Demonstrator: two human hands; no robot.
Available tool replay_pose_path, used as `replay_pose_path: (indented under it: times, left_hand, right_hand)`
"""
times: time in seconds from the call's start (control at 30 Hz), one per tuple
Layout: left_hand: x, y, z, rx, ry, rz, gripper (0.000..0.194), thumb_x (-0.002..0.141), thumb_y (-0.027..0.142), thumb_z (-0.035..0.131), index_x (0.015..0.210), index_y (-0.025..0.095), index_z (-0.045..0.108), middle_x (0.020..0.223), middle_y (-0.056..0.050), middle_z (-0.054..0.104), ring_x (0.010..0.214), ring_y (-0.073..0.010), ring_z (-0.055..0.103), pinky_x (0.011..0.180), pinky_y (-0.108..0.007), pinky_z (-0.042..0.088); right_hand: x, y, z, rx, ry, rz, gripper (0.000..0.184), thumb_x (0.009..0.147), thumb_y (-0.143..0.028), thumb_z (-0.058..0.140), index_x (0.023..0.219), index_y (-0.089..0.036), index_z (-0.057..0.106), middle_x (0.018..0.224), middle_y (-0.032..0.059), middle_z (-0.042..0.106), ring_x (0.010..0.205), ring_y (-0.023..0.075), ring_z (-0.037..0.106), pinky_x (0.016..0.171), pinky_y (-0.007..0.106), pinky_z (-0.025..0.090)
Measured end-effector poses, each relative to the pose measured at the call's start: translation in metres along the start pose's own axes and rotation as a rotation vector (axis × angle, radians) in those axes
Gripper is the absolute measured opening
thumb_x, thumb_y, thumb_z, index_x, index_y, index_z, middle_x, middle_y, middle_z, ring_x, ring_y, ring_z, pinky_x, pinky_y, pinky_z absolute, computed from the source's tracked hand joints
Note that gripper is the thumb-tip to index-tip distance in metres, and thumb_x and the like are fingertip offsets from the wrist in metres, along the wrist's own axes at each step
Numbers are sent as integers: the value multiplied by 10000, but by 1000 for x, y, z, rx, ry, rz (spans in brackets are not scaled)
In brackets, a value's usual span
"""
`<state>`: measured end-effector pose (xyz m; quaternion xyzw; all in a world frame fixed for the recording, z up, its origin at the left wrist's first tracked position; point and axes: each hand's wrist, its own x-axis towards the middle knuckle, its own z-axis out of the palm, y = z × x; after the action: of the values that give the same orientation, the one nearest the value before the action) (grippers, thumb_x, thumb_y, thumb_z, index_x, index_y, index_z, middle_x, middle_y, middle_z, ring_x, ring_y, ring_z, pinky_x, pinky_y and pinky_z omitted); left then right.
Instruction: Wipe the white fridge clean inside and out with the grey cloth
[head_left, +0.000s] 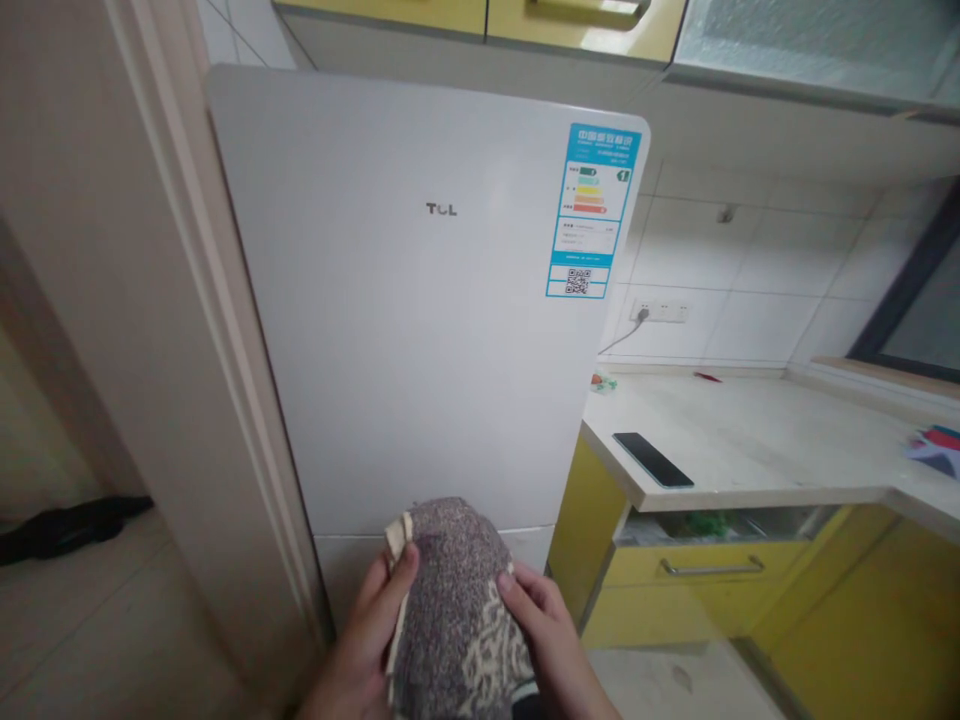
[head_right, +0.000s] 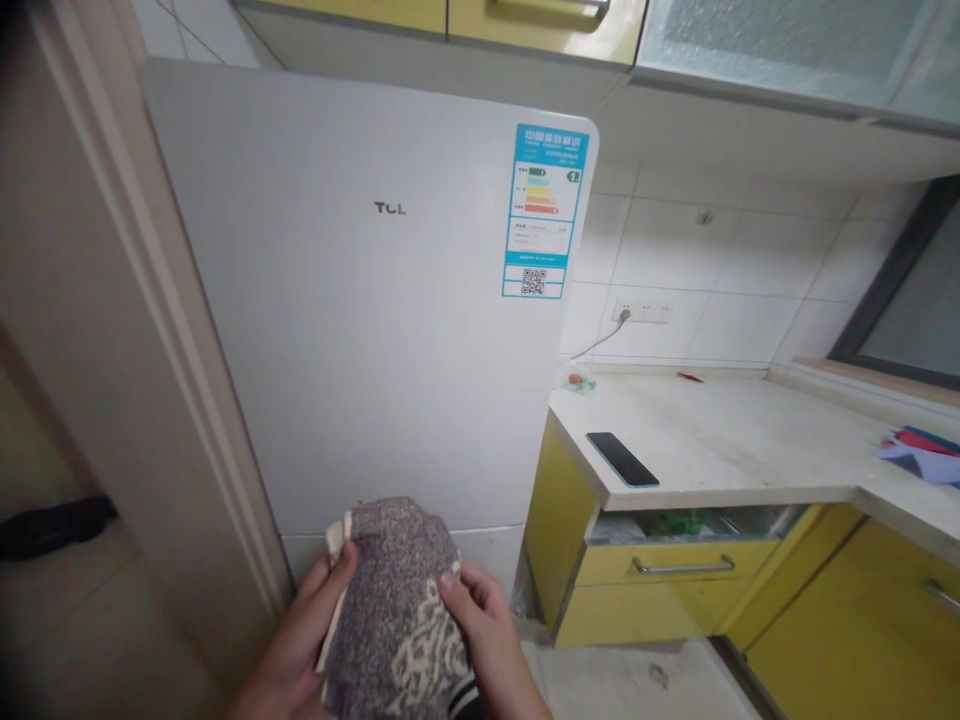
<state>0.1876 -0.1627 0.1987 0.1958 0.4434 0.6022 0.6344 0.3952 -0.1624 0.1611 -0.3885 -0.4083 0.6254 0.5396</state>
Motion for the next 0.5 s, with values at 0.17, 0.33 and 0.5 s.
replay_pose_path:
  times: [0.17,0.33,0.5]
  left_hand:
    - [1,15,-6,-2,-52,-43,700,845,672,818,1328,172,737,1161,-170,848,1183,-360,792,1064,-506,628]
    - [-3,26,-17,-71,-116,-74,772,812,636,856,1425,195,695,1221,-157,839,1177,-374,793,1069,-532,624]
    - [-4,25,-26,-70,-6,12,700,837,564,850,1397,165,718,1246,-156,832,1236,-376,769,1093,-516,612]
  right_hand:
    - [1,-26,15,25,21,-120,554,743,-568,992,985,-206,651,766,-18,639,740,126,585,700,206,449]
    - [9,-33,26,205,-205,103,500,747,-511,994,989,-159,734,945,60,721,847,155,653,790,242,494]
    - [19,-33,44,323,-261,224,550,673,-496,1031,1013,-132,798,968,113,774,823,196,708,835,311,549]
